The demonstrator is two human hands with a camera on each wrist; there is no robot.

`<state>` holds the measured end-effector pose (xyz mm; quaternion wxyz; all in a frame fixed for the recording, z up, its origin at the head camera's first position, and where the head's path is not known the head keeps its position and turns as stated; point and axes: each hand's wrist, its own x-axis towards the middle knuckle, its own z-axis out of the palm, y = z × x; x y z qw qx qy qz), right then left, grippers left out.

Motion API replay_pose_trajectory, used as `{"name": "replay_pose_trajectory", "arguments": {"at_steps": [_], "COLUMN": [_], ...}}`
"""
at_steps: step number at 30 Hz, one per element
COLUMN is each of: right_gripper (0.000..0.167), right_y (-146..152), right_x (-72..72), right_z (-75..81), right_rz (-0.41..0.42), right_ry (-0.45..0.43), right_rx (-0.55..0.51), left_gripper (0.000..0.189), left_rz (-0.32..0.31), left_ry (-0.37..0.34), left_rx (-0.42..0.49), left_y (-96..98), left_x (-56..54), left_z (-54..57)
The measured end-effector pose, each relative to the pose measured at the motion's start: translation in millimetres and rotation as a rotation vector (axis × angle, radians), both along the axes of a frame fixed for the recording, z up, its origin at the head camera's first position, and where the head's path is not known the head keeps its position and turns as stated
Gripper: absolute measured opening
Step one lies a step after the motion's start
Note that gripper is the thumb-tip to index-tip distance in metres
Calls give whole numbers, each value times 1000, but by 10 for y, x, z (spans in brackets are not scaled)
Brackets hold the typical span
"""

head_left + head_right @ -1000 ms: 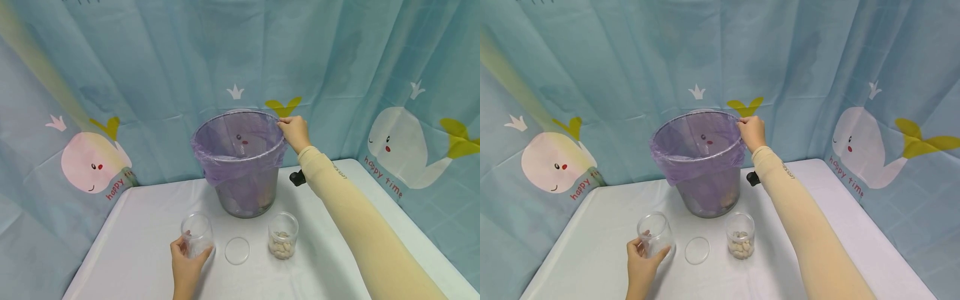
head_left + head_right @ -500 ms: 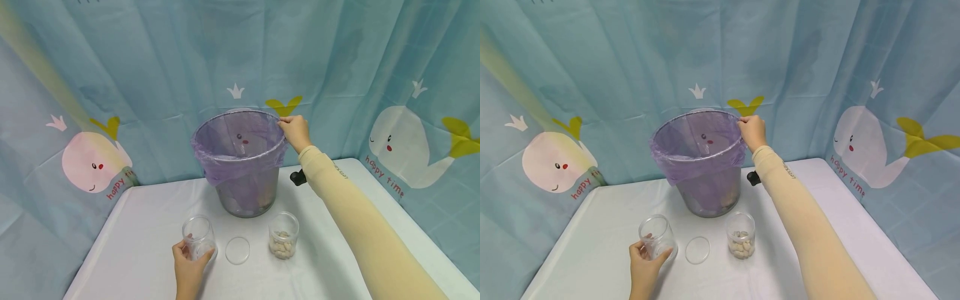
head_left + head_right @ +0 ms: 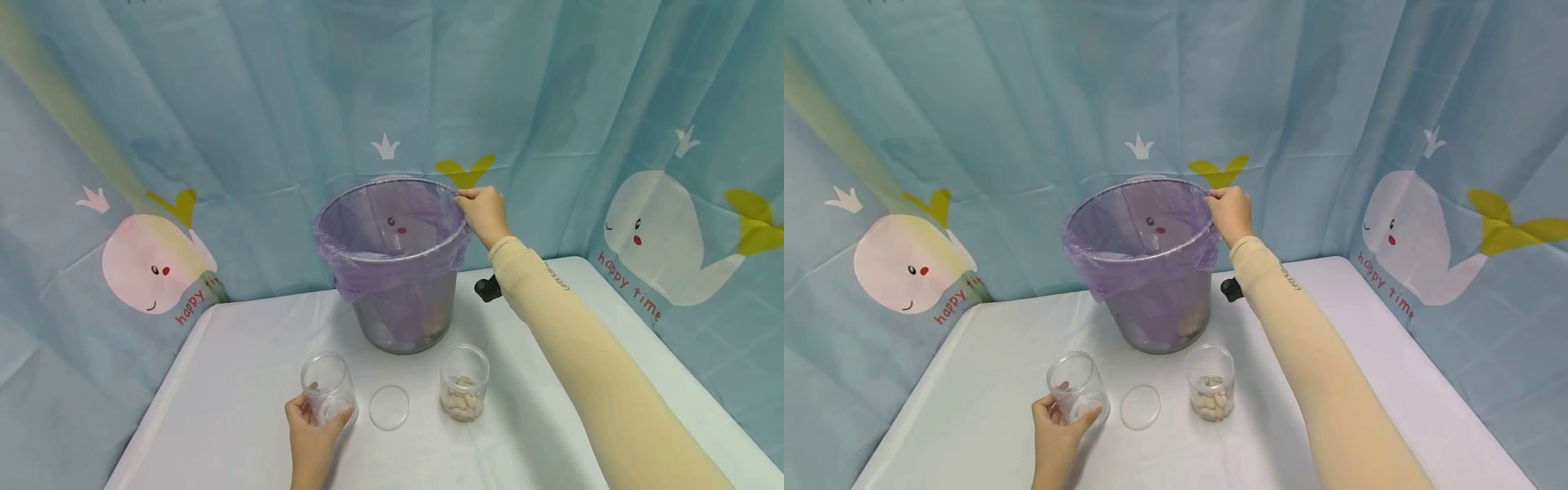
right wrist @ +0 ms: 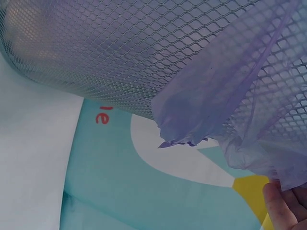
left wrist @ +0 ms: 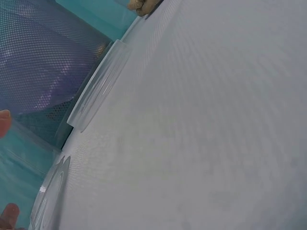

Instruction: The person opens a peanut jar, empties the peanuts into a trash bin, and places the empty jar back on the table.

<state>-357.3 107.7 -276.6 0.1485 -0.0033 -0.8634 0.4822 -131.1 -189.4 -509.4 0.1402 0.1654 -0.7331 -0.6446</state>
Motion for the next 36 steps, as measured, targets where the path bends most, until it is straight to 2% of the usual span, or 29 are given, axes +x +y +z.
{"name": "replay_pose_trajectory", "arguments": {"at_steps": [5, 10, 15, 24, 36], "right_gripper": [34, 34, 34, 34, 33], "right_y": [3, 7, 2, 19, 17], "right_x": [-13, -22, -16, -5, -17], "right_z": [-3, -11, -13, -6, -11], "right_rz": [7, 9, 1, 3, -8], "right_ry": [-4, -7, -3, -12, -6], "right_rx": [-9, -12, -18, -29, -28], "left_gripper": [87, 86, 88, 90, 95], "left_rz": [-17, -2, -16, -11, -35], "left_ry": [-13, 2, 16, 8, 26], "left_rx": [-7, 16, 37, 21, 2], "left_y": [-9, 6, 23, 27, 42], "left_x": [13, 24, 30, 7, 28], "left_z": [-12, -34, -39, -66, -36]}}
